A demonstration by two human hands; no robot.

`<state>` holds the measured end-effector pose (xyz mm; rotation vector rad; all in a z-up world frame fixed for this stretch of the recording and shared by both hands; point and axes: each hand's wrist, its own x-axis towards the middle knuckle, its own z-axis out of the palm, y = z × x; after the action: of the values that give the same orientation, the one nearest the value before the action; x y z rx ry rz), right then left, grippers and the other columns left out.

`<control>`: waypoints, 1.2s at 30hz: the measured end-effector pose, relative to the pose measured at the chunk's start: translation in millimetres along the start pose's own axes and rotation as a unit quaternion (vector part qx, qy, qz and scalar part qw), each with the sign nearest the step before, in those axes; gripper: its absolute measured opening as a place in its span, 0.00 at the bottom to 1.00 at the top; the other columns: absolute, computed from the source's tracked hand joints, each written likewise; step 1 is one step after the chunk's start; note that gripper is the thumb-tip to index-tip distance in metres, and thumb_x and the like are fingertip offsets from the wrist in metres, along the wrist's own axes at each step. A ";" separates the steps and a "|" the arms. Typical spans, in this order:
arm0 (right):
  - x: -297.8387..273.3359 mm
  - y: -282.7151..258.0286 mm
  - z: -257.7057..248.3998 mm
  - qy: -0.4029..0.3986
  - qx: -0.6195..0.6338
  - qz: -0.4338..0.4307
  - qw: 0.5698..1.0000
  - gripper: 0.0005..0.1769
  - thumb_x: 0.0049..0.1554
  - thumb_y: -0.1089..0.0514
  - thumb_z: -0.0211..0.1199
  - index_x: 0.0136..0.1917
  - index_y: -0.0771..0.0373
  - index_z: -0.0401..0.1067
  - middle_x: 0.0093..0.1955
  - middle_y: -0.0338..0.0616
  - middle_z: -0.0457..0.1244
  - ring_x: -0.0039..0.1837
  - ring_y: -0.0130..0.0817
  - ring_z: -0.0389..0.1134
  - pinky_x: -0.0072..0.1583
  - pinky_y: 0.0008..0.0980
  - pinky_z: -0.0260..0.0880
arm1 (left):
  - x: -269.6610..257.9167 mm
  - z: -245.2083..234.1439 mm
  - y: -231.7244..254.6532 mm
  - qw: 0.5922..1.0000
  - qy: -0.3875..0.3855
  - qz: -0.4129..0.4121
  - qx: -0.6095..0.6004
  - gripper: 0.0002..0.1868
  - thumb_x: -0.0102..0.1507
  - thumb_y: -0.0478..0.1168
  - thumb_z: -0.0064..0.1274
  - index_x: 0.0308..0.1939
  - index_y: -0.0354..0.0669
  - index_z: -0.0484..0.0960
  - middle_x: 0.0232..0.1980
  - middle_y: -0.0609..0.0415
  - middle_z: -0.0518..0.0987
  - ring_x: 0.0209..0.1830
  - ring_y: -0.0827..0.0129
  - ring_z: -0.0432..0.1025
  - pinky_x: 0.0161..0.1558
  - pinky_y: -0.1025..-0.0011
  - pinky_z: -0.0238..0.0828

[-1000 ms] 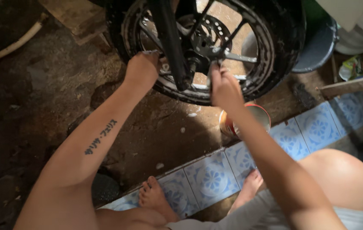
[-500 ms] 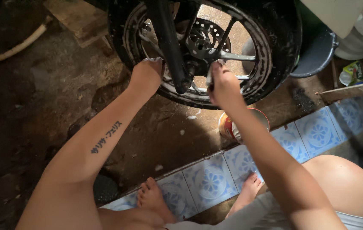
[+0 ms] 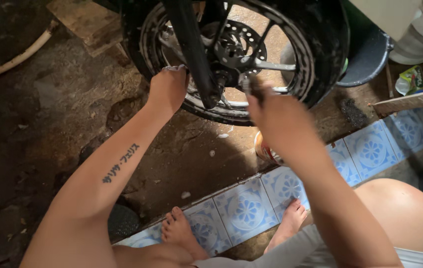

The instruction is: The person scrubs the front tire and brake disc of a white motorcycle with a brush and sponge while another person helps by rinsing the wheel and scrubbing the tire.

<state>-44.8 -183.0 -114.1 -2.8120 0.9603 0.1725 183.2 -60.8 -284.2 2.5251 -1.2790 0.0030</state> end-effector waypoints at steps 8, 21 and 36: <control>27.8 1.7 5.0 0.126 -0.065 0.046 0.989 0.37 0.67 0.39 0.48 0.72 0.74 0.58 0.47 0.65 0.68 0.46 0.59 0.72 0.47 0.53 0.72 | -2.7 -3.2 -8.5 0.980 0.169 0.092 0.040 0.09 0.67 0.40 0.57 0.42 0.36 0.82 0.39 0.43 0.83 0.51 0.48 0.75 0.57 0.53 0.67; 30.5 41.1 62.2 0.054 0.088 0.035 0.994 0.39 0.67 0.44 0.47 0.72 0.85 0.55 0.41 0.73 0.67 0.48 0.67 0.70 0.52 0.57 0.68 | -31.4 -26.2 14.8 0.973 0.206 0.106 -0.019 0.38 0.66 0.34 0.53 0.77 0.21 0.58 0.80 0.27 0.55 0.81 0.36 0.50 0.75 0.48 0.54; 42.3 79.2 111.3 0.055 0.101 -0.118 0.986 0.19 0.67 0.48 0.49 0.52 0.67 0.70 0.43 0.65 0.66 0.48 0.66 0.67 0.50 0.58 0.65 | -49.9 -54.7 56.0 0.843 0.269 0.467 0.003 0.09 0.61 0.43 0.58 0.38 0.44 0.78 0.43 0.53 0.75 0.49 0.57 0.72 0.54 0.59 0.64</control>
<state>-66.5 -248.6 -239.4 -2.7384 0.6170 -0.1058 116.5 -37.6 -223.9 1.4580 -2.0338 0.8492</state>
